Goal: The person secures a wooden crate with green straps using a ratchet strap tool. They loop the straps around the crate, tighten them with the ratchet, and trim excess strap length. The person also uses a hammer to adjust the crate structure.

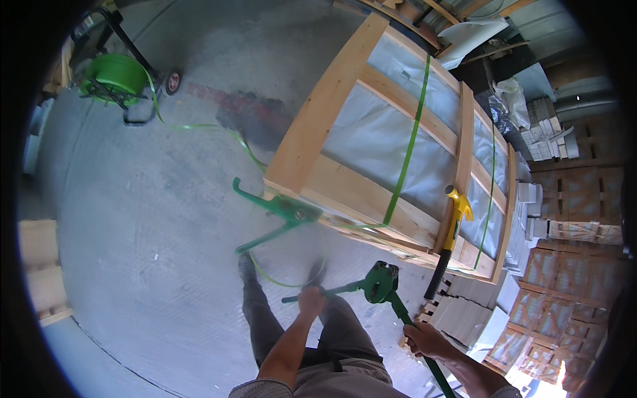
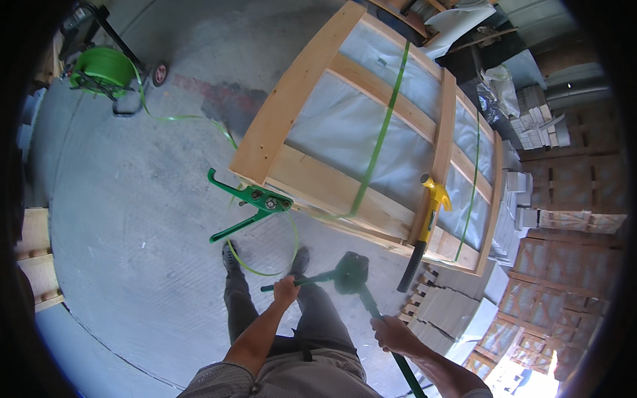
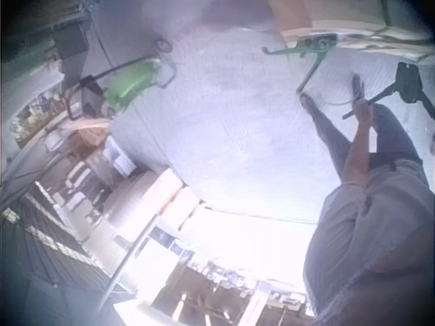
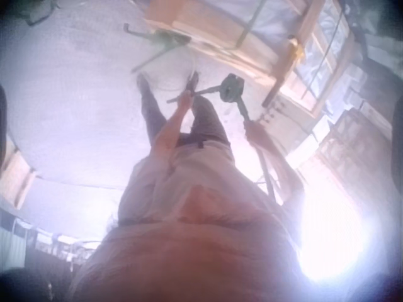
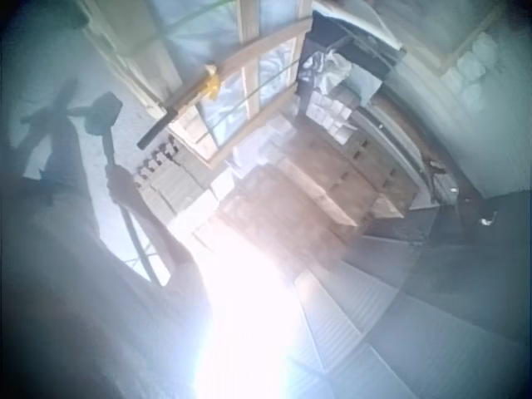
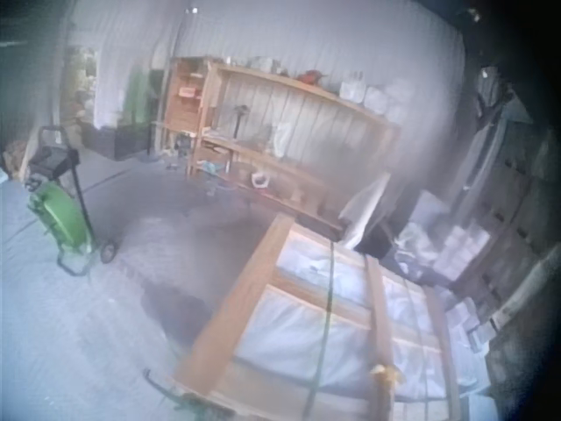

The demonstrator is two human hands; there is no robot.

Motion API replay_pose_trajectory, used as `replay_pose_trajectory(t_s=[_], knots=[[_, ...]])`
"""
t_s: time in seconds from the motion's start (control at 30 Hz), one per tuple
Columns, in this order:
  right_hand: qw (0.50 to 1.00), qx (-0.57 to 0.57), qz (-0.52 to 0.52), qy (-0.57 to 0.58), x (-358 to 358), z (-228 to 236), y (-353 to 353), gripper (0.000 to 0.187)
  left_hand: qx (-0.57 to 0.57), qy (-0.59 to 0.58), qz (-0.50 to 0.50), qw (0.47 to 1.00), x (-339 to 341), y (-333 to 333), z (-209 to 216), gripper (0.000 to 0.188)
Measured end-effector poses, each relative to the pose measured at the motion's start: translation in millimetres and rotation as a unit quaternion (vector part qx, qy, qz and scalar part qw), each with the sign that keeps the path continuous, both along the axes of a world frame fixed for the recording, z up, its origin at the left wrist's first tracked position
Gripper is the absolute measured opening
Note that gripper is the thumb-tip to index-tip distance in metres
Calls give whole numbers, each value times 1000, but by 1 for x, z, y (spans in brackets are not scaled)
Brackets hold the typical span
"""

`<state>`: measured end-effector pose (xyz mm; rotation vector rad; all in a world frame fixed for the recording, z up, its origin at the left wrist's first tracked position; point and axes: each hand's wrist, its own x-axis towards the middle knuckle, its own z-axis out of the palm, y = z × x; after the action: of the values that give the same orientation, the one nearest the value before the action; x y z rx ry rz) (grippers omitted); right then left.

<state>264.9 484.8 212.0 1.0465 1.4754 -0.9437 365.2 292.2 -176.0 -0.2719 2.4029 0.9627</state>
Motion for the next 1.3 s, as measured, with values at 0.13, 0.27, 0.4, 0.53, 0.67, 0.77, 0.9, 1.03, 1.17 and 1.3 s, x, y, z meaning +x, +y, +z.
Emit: replay_pose_trajectory(t_s=[0.13, 0.27, 0.4, 0.53, 0.67, 0.77, 0.9, 1.03, 1.17, 1.3], knots=[[1000, -14, -8, -13, -25, -45, -27, 26, -26, -27, 58, 998, 11, -21, -54, 31], [999, -19, -14, -45, -51, -74, -55, 24, -66, 14, 69, 995, 31, -64, -95, 27], [997, -2, 21, -72, -77, -88, -87, 19, -51, -24, 119, 991, 35, -93, -122, 24], [993, 45, 73, -79, -102, -89, -126, 18, -60, -29, 116, 991, 24, -96, -131, 21], [989, 61, 81, -105, -125, -87, -158, 29, -30, -71, 100, 992, 16, -97, -129, 18], [985, 84, 85, -123, -136, -86, -173, 29, -23, -84, 93, 992, 12, -99, -126, 20], [984, 101, 65, -132, -143, -88, -182, 29, -25, -114, 76, 990, 7, -99, -125, 24], [979, 125, 41, -156, -146, -90, -189, 29, -14, -123, 75, 990, 8, -98, -128, 27], [972, 150, 71, -165, -150, -91, -198, 29, -18, -70, 101, 992, 10, -99, -135, 27], [970, 147, 109, -161, -161, -92, -204, 29, 13, -68, 119, 990, 5, -101, -140, 30]])
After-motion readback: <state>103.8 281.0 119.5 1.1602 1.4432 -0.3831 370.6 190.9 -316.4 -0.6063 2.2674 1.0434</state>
